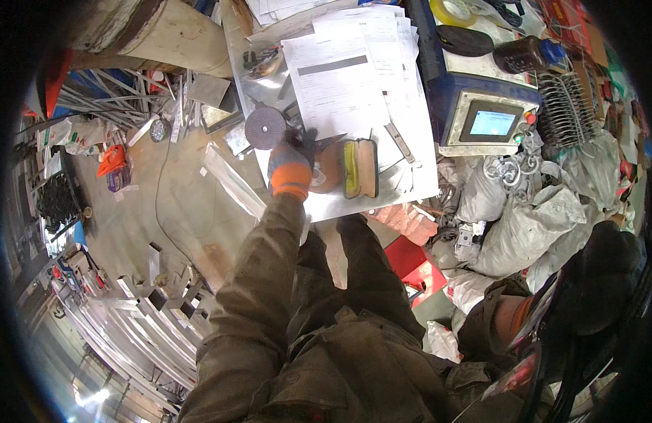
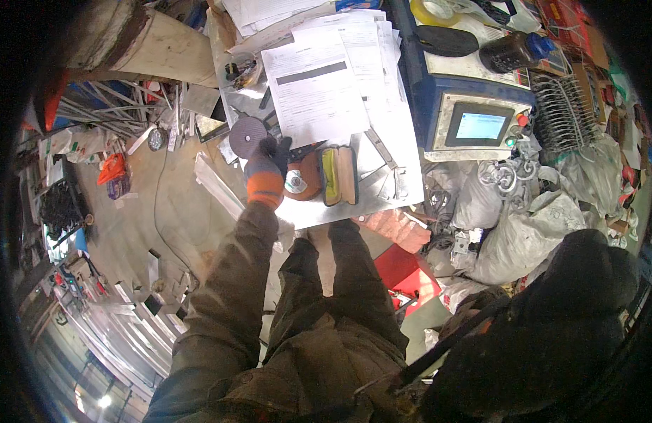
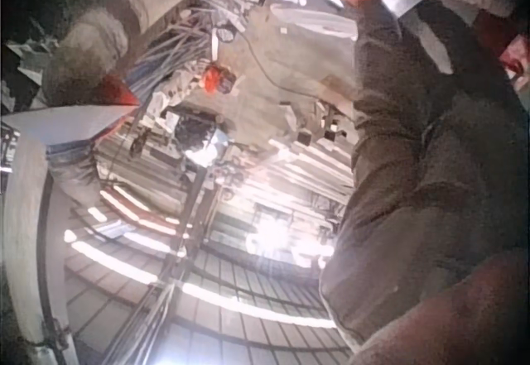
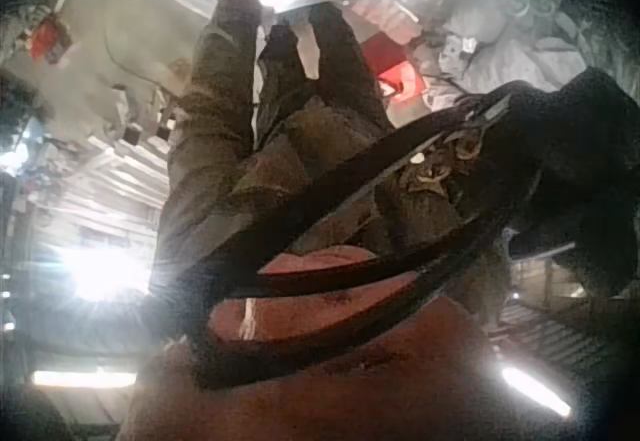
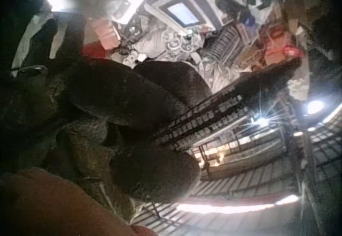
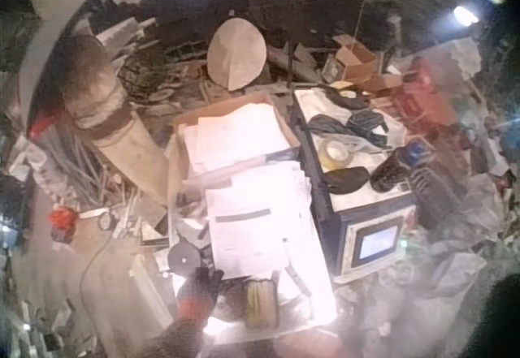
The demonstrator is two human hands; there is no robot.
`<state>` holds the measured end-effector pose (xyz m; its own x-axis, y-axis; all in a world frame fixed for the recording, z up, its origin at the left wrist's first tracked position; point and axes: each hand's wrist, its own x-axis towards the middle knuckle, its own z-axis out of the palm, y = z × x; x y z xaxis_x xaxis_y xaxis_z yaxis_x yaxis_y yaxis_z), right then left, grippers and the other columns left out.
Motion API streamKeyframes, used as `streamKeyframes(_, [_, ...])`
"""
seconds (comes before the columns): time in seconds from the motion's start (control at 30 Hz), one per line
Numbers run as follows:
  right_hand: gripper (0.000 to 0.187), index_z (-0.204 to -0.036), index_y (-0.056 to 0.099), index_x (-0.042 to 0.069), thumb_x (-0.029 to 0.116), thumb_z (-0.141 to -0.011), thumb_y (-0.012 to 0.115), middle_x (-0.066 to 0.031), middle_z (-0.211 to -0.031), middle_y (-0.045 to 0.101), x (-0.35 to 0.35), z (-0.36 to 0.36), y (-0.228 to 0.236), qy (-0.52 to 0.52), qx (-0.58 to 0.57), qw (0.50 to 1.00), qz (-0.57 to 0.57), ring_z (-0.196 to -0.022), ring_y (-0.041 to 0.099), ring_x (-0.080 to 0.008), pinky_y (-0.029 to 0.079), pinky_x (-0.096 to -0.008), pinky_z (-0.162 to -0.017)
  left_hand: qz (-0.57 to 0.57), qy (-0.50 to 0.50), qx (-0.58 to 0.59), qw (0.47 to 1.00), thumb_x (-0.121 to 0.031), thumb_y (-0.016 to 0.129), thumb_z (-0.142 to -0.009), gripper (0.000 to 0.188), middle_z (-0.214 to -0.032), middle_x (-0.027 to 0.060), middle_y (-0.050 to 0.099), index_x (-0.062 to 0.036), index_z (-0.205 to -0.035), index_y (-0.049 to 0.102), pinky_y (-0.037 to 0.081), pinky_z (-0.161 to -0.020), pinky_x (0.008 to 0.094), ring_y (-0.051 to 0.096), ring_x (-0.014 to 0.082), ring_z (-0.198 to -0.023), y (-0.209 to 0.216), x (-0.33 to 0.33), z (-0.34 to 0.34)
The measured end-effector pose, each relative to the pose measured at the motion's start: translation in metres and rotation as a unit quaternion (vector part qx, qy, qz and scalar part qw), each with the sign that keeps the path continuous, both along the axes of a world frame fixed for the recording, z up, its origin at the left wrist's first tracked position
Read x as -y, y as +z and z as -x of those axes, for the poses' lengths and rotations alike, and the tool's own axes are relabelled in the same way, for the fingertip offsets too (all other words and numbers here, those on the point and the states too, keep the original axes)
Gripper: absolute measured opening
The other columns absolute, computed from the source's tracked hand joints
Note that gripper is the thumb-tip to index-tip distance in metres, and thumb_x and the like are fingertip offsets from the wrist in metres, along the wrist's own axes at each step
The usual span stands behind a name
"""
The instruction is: The person writes on a white sack with a black marker, then picks up and reviews a printed document, and continues writing on the sack. The person handles the sack and document repeatedly while standing at a cluttered workbench.
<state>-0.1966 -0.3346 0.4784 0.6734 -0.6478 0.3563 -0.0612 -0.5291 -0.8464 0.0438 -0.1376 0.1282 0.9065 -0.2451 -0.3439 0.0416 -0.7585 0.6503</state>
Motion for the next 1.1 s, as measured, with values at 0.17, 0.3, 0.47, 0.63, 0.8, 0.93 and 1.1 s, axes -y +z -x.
streamKeyframes(0.17, [0.036,-0.127,0.076,0.002,-0.005,-0.093,0.086,-0.0071,-0.106,0.081,-0.002,-0.001,-0.002,0.003,0.004,1.0,-0.02,-0.099,0.076,-0.0203,0.06,-0.0342,-0.085,-0.007,-0.032,-0.038,0.999,-0.037,0.087,-0.098,0.047,-0.124,0.0136,0.086,-0.0153,-0.14,0.081,0.061,-0.097,0.047,0.082,0.0362,-0.114,-0.002,0.028,-0.049])
streamKeyframes(0.3, [0.037,-0.129,0.075,0.003,-0.005,-0.094,0.086,-0.0062,-0.106,0.081,0.0,-0.002,-0.002,0.004,0.007,0.999,-0.039,-0.098,0.076,-0.019,0.06,-0.0328,-0.084,0.072,-0.022,-0.078,0.994,-0.018,0.087,-0.099,0.046,-0.124,0.0104,0.087,-0.0142,-0.144,0.079,0.061,-0.098,0.0438,0.082,0.0286,-0.111,0.006,0.039,-0.052])
streamKeyframes(0.47, [0.039,-0.131,0.074,0.004,-0.004,-0.095,0.086,-0.005,-0.106,0.08,0.003,-0.013,-0.002,0.006,0.012,0.998,-0.061,-0.098,0.076,-0.0174,0.06,-0.0311,-0.082,0.02,0.027,-0.068,0.997,-0.019,0.087,-0.099,0.043,-0.126,0.0119,0.087,-0.0106,-0.141,0.079,0.061,-0.098,0.0445,0.082,0.0298,-0.11,0.019,0.044,-0.042])
streamKeyframes(0.63, [0.041,-0.133,0.073,0.005,-0.004,-0.096,0.086,-0.0038,-0.106,0.08,0.005,-0.031,0.003,0.005,0.021,0.995,-0.099,-0.097,0.076,-0.0157,0.06,-0.0293,-0.081,-0.027,0.05,-0.004,0.998,-0.024,0.087,-0.1,0.035,-0.119,0.0153,0.086,-0.0035,-0.127,0.079,0.06,-0.096,0.0448,0.081,0.032,-0.107,0.022,0.036,-0.026])
streamKeyframes(0.8, [0.043,-0.136,0.072,0.006,-0.004,-0.097,0.085,-0.0026,-0.105,0.079,0.027,-0.054,-0.064,-0.065,-0.065,0.979,-0.184,-0.096,0.076,-0.0141,0.059,-0.0276,-0.079,0.008,-0.006,-0.04,0.999,-0.028,0.086,-0.102,0.033,-0.113,0.0147,0.085,-0.0015,-0.119,0.076,0.06,-0.092,0.0433,0.08,0.0319,-0.105,0.001,0.006,0.013])
streamKeyframes(0.93, [0.04,-0.136,0.07,0.009,0.0,-0.1,0.084,-0.0018,-0.102,0.08,0.02,-0.065,-0.217,-0.073,-0.194,0.955,-0.213,-0.082,0.066,-0.0086,0.055,-0.0289,-0.072,0.148,-0.004,-0.181,0.972,-0.028,0.084,-0.103,0.031,-0.114,0.0132,0.084,-0.0012,-0.116,0.077,0.06,-0.091,0.0417,0.08,0.0315,-0.105,-0.032,-0.014,0.069])
streamKeyframes(1.1, [0.039,-0.137,0.071,0.012,0.014,-0.1,0.084,-0.0121,-0.099,0.081,-0.041,-0.021,-0.326,-0.076,-0.334,0.931,-0.125,-0.089,0.079,-0.0328,0.062,-0.0423,-0.08,0.064,-0.079,-0.216,0.971,-0.034,0.086,-0.103,0.04,-0.116,0.0131,0.085,-0.0023,-0.126,0.08,0.062,-0.093,0.0391,0.078,0.025,-0.099,-0.069,-0.024,0.103])
